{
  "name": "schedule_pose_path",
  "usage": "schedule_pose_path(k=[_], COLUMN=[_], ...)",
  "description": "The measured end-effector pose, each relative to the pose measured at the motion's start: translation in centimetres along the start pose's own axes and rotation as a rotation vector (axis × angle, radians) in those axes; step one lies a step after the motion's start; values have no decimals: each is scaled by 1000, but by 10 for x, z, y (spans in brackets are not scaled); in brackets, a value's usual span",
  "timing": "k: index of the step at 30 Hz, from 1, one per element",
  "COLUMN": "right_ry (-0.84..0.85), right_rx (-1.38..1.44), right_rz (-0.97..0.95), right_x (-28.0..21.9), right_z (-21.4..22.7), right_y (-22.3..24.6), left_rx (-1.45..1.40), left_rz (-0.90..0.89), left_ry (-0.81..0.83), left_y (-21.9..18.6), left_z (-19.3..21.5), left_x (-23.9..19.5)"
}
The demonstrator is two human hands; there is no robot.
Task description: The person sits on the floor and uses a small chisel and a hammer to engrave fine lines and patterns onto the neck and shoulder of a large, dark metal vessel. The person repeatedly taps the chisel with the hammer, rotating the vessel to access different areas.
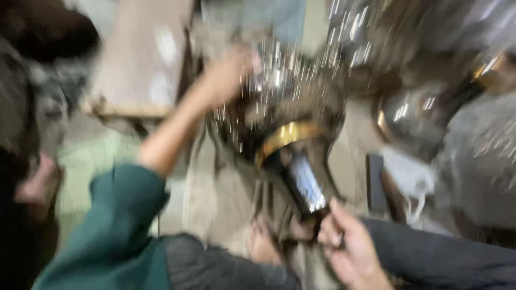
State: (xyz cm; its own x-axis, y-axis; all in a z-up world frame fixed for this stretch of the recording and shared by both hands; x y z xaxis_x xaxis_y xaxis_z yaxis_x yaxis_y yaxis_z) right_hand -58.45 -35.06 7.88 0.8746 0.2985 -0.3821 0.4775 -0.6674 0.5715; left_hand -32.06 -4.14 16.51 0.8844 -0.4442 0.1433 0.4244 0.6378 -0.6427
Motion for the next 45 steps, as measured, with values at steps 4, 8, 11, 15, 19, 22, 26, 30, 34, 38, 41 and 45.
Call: schedule_pose_path(k=[4, 8, 11, 15, 19, 22, 26, 30, 34, 38, 41, 45], right_ry=[-28, 3, 13, 87, 96, 104, 224, 168, 264, 119, 104, 190], right_rx=[-26, -3, -8, -19, -36, -37, 28, -19, -43, -86, -43, -80], right_rz=[-37, 65, 55, 76, 52, 35, 33, 10, 58, 35, 25, -13], right_x=[-1, 1, 6, 8, 19, 23, 28, 35, 47, 54, 55, 55], right_z=[-1, 10, 14, 17, 15, 10, -1, -10, -22, -18, -5, 5], right_y=[2, 1, -2, -1, -1, 0, 3, 19, 34, 30, 23, 19], left_rx=[30, 270, 298, 289, 306, 285, 253, 267, 244, 242, 242, 245], left_rz=[119, 95, 126, 156, 98, 121, 151, 91, 132, 95, 52, 38], left_ry=[26, 14, 50, 74, 56, 74, 100, 43, 50, 38, -1, -7], left_y=[-32, -48, -54, -48, -32, -25, -18, -14, -8, -8, -8, -10], left_z=[-25, -40, -42, -43, -39, -37, -33, -29, -15, -14, -27, -32], left_x=[-60, -80, -83, -76, -72, -70, -65, -55, -45, -50, -55, -56])
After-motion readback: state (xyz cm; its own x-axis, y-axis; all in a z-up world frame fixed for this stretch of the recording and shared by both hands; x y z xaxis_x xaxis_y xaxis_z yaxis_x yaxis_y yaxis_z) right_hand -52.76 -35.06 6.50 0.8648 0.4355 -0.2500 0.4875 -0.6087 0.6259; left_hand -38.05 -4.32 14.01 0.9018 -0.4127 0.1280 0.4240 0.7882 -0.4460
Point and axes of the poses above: each hand's wrist, its own x-axis towards the middle knuckle, its own z-axis out of the back of the hand, y = z × x, the point moved 2 cm from there along x, towards the middle knuckle, and after that the axes turned 12 degrees about y, right-handed, at the moved point
